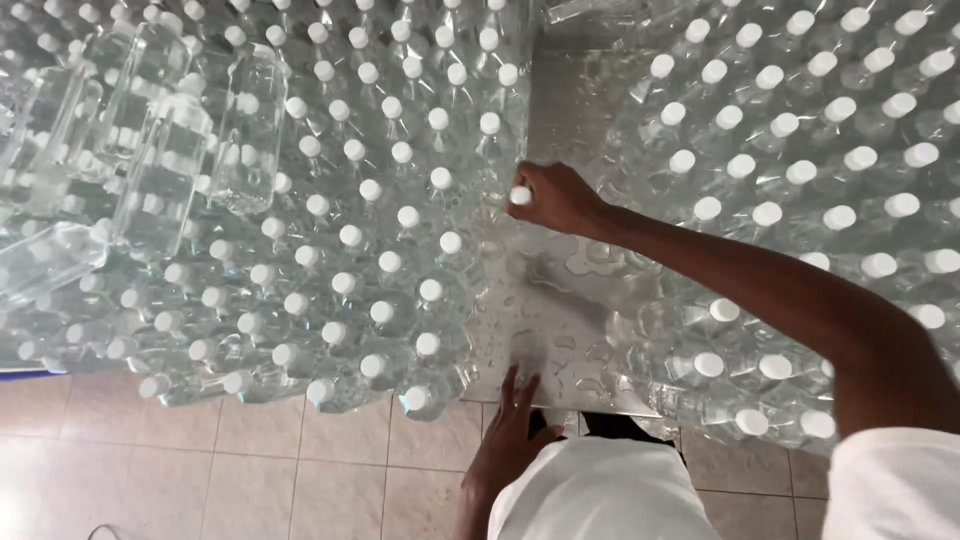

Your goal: Manually placing caps on water bottles and organizing them on a production table.

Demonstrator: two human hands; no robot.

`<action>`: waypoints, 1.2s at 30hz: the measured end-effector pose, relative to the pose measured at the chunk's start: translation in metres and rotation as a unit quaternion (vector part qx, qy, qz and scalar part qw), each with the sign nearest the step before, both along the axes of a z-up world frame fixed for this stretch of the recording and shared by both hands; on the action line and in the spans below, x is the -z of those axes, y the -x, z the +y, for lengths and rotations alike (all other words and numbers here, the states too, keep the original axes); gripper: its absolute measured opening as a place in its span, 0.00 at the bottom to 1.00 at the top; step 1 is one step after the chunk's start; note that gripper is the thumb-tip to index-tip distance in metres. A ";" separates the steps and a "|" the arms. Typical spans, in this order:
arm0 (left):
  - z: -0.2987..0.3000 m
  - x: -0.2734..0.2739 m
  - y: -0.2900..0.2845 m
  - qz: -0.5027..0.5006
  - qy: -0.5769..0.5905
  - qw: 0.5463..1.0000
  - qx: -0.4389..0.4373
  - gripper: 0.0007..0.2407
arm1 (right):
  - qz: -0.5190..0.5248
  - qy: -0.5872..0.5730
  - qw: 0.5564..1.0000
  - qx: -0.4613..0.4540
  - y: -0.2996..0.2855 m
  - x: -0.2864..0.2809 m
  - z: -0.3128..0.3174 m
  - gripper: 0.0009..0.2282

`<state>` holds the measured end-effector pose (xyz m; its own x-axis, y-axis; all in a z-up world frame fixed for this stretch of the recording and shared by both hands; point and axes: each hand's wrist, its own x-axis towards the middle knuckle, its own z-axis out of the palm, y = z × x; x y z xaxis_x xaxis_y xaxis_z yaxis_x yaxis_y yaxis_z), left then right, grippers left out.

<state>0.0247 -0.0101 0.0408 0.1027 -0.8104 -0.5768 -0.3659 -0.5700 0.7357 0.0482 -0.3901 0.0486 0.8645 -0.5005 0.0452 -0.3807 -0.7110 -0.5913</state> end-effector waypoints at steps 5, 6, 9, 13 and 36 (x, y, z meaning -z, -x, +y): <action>-0.004 0.000 0.001 0.011 0.025 1.000 -0.013 0.36 | -0.048 -0.046 0.997 -0.041 -0.037 -0.001 -0.003 0.14; -0.007 -0.001 -0.001 0.022 0.030 0.999 -0.023 0.35 | -0.074 -0.084 0.993 -0.033 -0.041 -0.009 -0.002 0.17; -0.011 0.018 -0.001 0.006 0.058 0.998 -0.006 0.34 | -0.023 -0.087 0.994 -0.063 -0.015 -0.018 -0.002 0.28; -0.027 0.003 -0.006 0.038 0.027 0.999 0.021 0.33 | 0.087 -0.049 0.993 -0.066 0.069 -0.050 -0.003 0.20; -0.064 0.014 0.005 0.077 0.049 0.989 0.112 0.32 | 0.452 -0.061 0.890 0.016 0.278 -0.111 0.150 0.25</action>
<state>0.0192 -0.0740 0.0264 -0.1689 -0.8561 -0.4883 -0.3549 -0.4094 0.8405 -0.2296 -0.2396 0.1600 0.5043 -0.4795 -0.7182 -0.7593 -0.6424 -0.1043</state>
